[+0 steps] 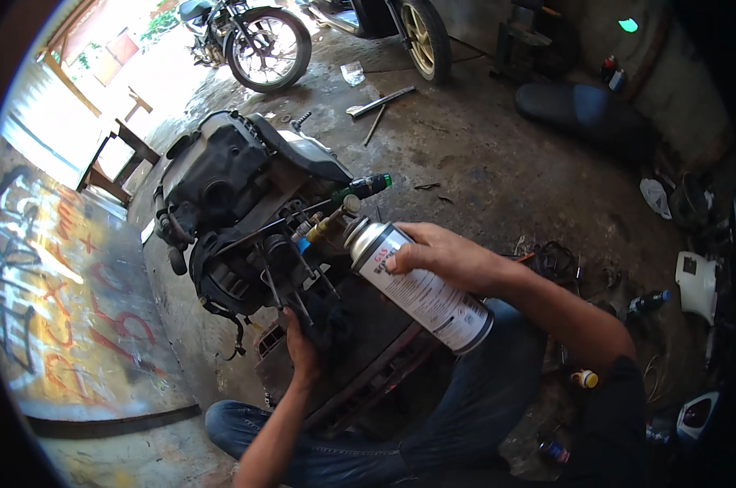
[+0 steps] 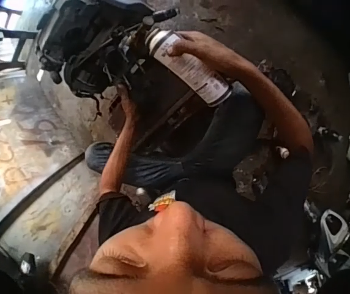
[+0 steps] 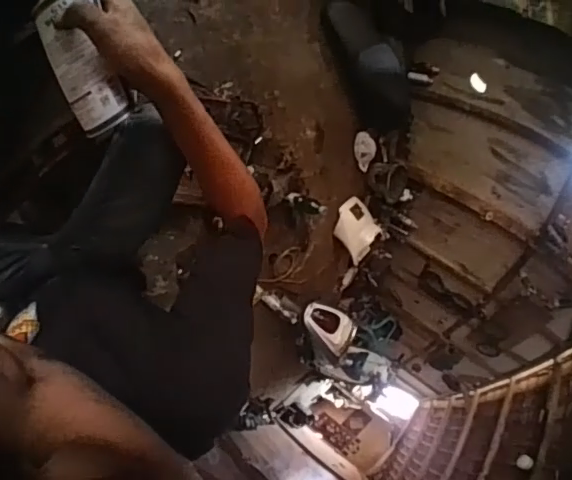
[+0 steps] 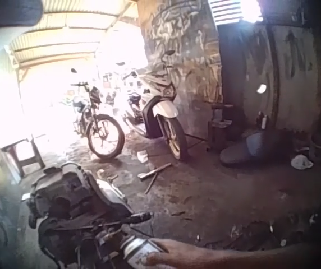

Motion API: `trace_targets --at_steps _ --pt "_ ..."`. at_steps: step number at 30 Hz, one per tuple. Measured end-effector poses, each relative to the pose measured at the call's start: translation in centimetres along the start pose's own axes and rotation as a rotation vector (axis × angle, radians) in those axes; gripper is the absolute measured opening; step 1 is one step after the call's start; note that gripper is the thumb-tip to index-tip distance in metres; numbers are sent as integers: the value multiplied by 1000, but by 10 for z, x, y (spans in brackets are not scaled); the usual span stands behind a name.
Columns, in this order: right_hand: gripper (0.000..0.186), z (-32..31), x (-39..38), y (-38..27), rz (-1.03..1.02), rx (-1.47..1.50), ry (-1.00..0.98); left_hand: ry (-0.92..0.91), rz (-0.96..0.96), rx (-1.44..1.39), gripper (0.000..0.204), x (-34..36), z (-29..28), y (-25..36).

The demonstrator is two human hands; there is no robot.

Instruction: Apply heat with a blowtorch to motorcycle engine components during a repair or disassembly process.

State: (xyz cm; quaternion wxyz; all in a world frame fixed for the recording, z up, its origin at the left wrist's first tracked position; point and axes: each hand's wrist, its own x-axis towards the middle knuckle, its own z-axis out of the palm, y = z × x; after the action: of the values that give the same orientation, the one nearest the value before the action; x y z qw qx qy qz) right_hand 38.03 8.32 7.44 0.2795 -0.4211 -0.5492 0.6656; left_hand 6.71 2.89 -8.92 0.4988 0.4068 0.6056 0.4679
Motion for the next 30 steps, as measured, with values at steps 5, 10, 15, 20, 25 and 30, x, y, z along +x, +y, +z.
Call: trace_targets --at_steps 5,10,15,20,25,30 --pt "46 -25 6 2 29 19 -82 -84 -178 -352 69 3 4 8" --pt "46 -30 10 35 -41 144 -146 -79 -212 -397 61 8 2 5" --pt "58 -19 12 78 -99 292 -144 -6 -133 -377 58 4 9 4" --pt "80 -7 19 107 -67 425 -118 -32 -217 -363 57 -1 10 21" --pt "70 5 22 114 -143 562 -121 -110 -228 -370 52 -1 -4 10" --pt "74 13 25 126 -181 579 -132 -166 -202 -301 45 -2 -2 17"
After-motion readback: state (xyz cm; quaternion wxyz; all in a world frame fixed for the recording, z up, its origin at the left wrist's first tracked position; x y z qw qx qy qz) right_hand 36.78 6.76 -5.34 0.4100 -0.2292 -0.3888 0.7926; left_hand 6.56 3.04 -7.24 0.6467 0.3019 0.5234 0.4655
